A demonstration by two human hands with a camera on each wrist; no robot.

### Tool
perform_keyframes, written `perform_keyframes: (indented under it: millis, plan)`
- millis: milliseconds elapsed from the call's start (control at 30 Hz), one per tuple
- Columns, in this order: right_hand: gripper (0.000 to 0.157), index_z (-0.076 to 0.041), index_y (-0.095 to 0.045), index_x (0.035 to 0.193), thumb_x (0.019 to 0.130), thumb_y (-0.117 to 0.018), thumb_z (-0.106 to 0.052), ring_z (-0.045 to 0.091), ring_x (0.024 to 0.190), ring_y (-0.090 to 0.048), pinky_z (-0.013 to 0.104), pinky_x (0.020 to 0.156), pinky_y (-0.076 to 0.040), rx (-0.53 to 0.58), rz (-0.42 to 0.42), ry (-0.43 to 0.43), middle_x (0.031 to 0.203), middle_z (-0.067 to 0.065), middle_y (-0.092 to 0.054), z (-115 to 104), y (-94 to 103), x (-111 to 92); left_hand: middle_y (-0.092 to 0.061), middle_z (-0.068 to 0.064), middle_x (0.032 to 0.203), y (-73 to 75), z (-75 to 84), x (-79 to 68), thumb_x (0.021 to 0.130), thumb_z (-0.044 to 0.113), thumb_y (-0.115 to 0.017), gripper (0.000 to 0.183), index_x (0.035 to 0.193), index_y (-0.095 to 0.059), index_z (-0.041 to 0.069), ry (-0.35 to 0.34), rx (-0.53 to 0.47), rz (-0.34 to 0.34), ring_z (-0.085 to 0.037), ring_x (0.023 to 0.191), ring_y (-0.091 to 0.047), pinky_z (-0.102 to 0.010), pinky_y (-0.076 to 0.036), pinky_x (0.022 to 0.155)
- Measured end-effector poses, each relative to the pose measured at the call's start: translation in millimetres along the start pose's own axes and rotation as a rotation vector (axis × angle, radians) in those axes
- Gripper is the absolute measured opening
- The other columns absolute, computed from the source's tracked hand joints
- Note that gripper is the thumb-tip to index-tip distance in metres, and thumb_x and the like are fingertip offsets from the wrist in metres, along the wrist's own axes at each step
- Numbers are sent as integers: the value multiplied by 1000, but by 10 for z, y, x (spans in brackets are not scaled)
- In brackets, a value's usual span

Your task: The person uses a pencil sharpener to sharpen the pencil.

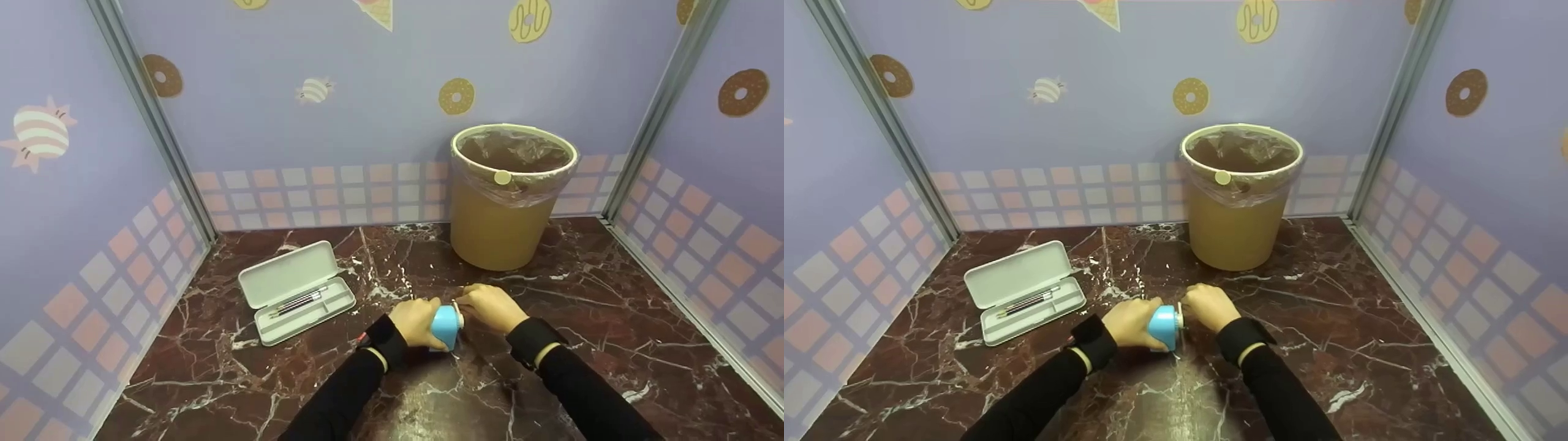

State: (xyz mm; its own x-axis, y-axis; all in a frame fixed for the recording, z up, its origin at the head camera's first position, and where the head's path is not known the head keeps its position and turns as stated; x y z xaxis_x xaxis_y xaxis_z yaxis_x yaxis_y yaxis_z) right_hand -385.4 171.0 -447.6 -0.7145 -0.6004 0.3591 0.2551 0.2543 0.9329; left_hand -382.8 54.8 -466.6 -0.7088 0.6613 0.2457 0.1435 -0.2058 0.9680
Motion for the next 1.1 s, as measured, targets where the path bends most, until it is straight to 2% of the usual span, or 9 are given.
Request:
perform_keyframes:
  millis: [333, 567, 667, 800, 1100]
  plan:
    - [11, -9, -81, 94, 86, -75, -5, 25, 74, -70, 40, 66, -57, 14, -36, -22, 81, 7, -72, 1, -161, -64, -73, -4, 85, -5, -6, -9, 61, 56, -92, 69, 102, -60, 11, 1, -14, 11, -20, 73, -71, -36, -57, 61]
    - [4, -3, -78, 85, 86, -76, -6, 31, 84, -74, 45, 74, -60, 2, -47, -26, 95, 15, -78, -39, -227, -144, -74, -5, 84, 31, 24, 10, 61, 55, -92, 68, 101, -61, 11, 18, -16, 9, -21, 74, -72, -36, -58, 62]
    - [10, -3, -75, 79, 86, -77, -9, 30, 79, -74, 43, 70, -59, -12, -47, -24, 90, 13, -77, -75, -243, -187, -74, -6, 85, 36, 23, 11, 61, 55, -93, 68, 101, -61, 10, 25, -20, 4, -22, 75, -73, -37, -58, 63]
    - [15, -8, -73, 78, 87, -77, -18, 24, 70, -70, 39, 63, -56, -20, -23, 7, 77, 6, -72, -159, -241, -264, -75, -6, 87, 32, 9, -3, 61, 54, -93, 68, 101, -62, 10, 32, -33, 3, -22, 77, -73, -37, -59, 64]
    - [8, -12, -77, 80, 86, -79, -16, 19, 71, -68, 34, 63, -55, -78, -5, 106, 79, 3, -72, -346, -176, -429, -74, -5, 86, 17, 6, -13, 60, 53, -93, 66, 100, -62, 11, 56, -63, -8, -20, 74, -72, -36, -57, 62]
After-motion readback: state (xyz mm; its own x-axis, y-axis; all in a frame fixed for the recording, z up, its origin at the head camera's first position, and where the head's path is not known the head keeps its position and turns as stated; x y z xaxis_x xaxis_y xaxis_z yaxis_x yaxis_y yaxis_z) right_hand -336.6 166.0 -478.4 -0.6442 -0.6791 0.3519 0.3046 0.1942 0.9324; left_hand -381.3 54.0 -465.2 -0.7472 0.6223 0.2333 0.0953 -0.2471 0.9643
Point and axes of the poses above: each hand's wrist, its own x-axis towards the middle knuckle, its own y-axis out of the back of the hand, z = x × y, the point moved 8 cm from there along x, towards the middle knuckle
